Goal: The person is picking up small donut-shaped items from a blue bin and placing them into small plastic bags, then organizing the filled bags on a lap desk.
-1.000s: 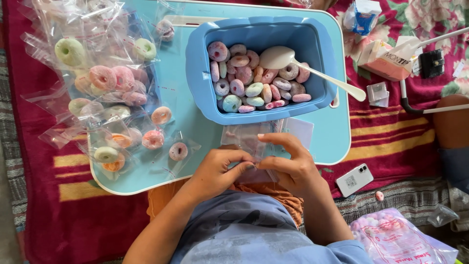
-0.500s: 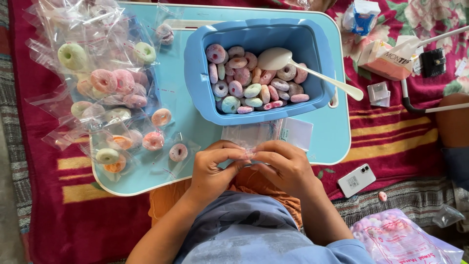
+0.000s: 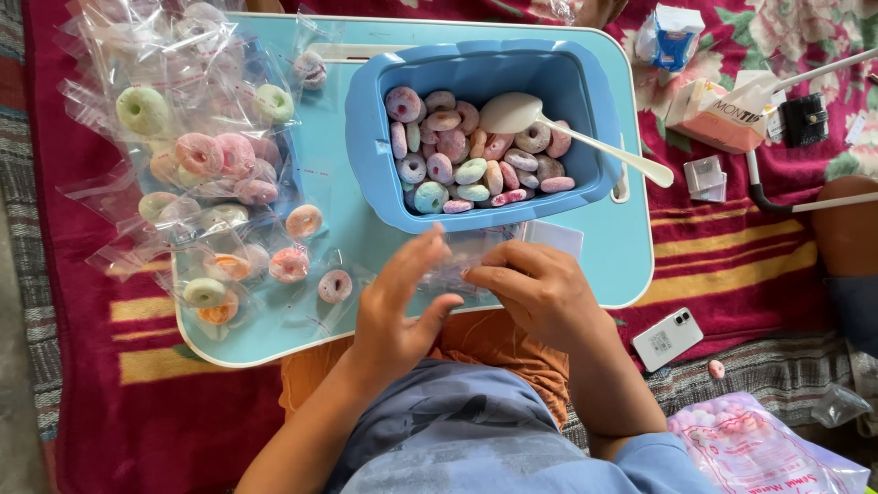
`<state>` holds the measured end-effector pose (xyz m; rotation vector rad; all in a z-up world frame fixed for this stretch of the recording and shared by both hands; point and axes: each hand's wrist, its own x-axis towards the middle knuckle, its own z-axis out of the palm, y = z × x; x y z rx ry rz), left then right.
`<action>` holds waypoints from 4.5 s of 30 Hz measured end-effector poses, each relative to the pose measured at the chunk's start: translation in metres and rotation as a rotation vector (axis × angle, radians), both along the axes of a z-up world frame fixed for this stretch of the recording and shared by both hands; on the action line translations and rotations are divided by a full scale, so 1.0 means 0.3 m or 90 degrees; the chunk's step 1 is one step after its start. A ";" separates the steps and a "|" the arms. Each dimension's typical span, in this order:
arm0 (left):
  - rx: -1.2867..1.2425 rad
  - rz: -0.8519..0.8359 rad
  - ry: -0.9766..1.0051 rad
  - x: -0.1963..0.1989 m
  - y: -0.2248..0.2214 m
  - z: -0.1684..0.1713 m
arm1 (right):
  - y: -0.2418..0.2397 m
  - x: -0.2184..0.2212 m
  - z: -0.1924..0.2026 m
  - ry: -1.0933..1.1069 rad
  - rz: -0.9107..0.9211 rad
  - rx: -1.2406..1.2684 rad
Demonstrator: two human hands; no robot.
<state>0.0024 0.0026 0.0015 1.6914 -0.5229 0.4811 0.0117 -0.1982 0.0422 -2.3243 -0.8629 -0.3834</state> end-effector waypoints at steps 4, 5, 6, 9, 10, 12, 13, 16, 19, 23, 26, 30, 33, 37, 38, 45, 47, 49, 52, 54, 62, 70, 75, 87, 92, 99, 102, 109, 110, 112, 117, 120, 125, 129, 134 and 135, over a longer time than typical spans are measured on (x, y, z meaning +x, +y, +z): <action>0.155 0.056 -0.281 0.011 0.027 0.018 | -0.008 -0.002 -0.012 -0.001 0.020 -0.046; 0.188 0.058 -0.284 0.009 0.038 0.029 | -0.001 -0.002 -0.001 0.005 0.039 -0.046; 0.220 0.060 -0.287 0.007 0.047 0.040 | 0.005 -0.001 0.010 0.009 0.059 -0.046; 0.263 0.080 -0.266 0.025 0.067 0.070 | -0.007 -0.008 -0.014 0.019 0.063 -0.045; 0.264 0.080 -0.267 0.033 0.072 0.071 | -0.004 -0.005 0.000 0.018 0.063 -0.045; 0.280 0.076 -0.250 0.049 0.079 0.073 | 0.001 0.001 0.028 0.037 0.067 -0.048; 0.280 0.076 -0.251 0.061 0.077 0.086 | 0.002 0.019 0.042 0.036 0.067 -0.048; 0.240 0.074 -0.242 0.126 0.081 0.102 | -0.024 0.099 0.076 0.006 0.066 -0.009; 0.269 0.170 -0.272 0.239 0.116 0.156 | -0.072 0.246 0.101 0.101 -0.024 0.201; 0.256 0.212 -0.288 0.379 0.134 0.355 | -0.032 0.447 0.129 0.067 -0.034 0.018; 0.241 0.207 -0.321 0.468 0.095 0.387 | 0.026 0.550 0.071 0.069 -0.060 -0.279; 0.288 0.147 -0.280 0.573 0.035 0.329 | 0.079 0.627 -0.044 0.147 -0.094 -0.481; 0.326 0.145 -0.287 0.625 0.006 0.243 | 0.065 0.625 -0.064 0.140 -0.086 -0.443; 0.327 0.151 -0.284 0.645 0.004 0.150 | 0.005 0.520 0.072 0.134 -0.144 -0.416; 0.319 0.113 -0.269 0.646 0.002 0.130 | -0.026 0.492 0.112 0.169 -0.130 -0.341; 0.333 -0.101 -0.284 0.664 -0.006 0.097 | -0.109 0.481 0.139 -0.073 -0.042 0.155; 0.326 -0.102 -0.282 0.667 -0.007 0.091 | -0.079 0.486 0.136 -0.059 -0.062 0.121; 0.320 -0.100 -0.273 0.662 -0.004 0.086 | -0.053 0.484 0.125 -0.037 -0.077 0.088; 0.316 -0.110 -0.274 0.661 0.006 0.087 | -0.035 0.486 0.104 -0.041 -0.125 0.058; 0.312 -0.116 -0.268 0.663 0.007 0.083 | -0.048 0.491 0.087 -0.062 -0.125 0.059; 0.290 -0.141 -0.223 0.664 0.014 0.076 | -0.049 0.468 0.106 -0.059 -0.087 0.055; 0.274 -0.178 -0.207 0.666 0.022 0.085 | -0.061 0.490 0.076 -0.082 -0.096 -0.047; 0.275 -0.180 -0.215 0.663 0.019 0.091 | -0.032 0.500 0.090 -0.041 -0.121 -0.005; 0.257 -0.190 -0.216 0.671 0.021 0.085 | -0.058 0.491 0.061 -0.054 -0.116 -0.160; 0.250 -0.203 -0.212 0.672 0.022 0.088 | -0.056 0.484 0.055 -0.004 -0.109 -0.199; 0.176 -0.176 -0.165 0.665 0.049 0.064 | -0.054 0.468 0.077 -0.023 -0.094 -0.094; 0.093 -0.214 -0.183 0.674 0.041 0.052 | -0.020 0.448 0.123 -0.073 -0.075 0.088; 0.207 -0.205 -0.126 0.663 0.046 0.108 | -0.011 0.416 0.121 -0.093 -0.065 -0.044; 0.178 -0.246 -0.109 0.650 0.049 0.135 | -0.007 0.401 0.133 -0.112 -0.064 -0.033; 0.148 -0.283 -0.090 0.623 0.065 0.182 | -0.003 0.376 0.146 -0.130 -0.060 -0.022; 0.088 -0.082 -0.162 0.561 0.196 0.324 | -0.007 0.304 0.167 -0.131 -0.065 0.115; 0.104 0.142 -0.139 0.568 0.332 0.280 | -0.042 0.277 0.118 -0.091 -0.061 0.119; 0.288 0.222 -0.108 0.660 0.360 0.210 | -0.048 0.244 0.015 -0.041 -0.061 0.080; 0.518 0.260 0.069 0.753 0.284 0.107 | -0.049 0.213 -0.026 -0.053 -0.087 0.038; 0.801 0.238 0.111 0.772 0.234 -0.005 | -0.114 0.202 -0.039 -0.097 -0.187 0.194; 0.815 0.222 0.119 0.776 0.235 -0.024 | -0.122 0.206 -0.024 -0.152 -0.206 0.332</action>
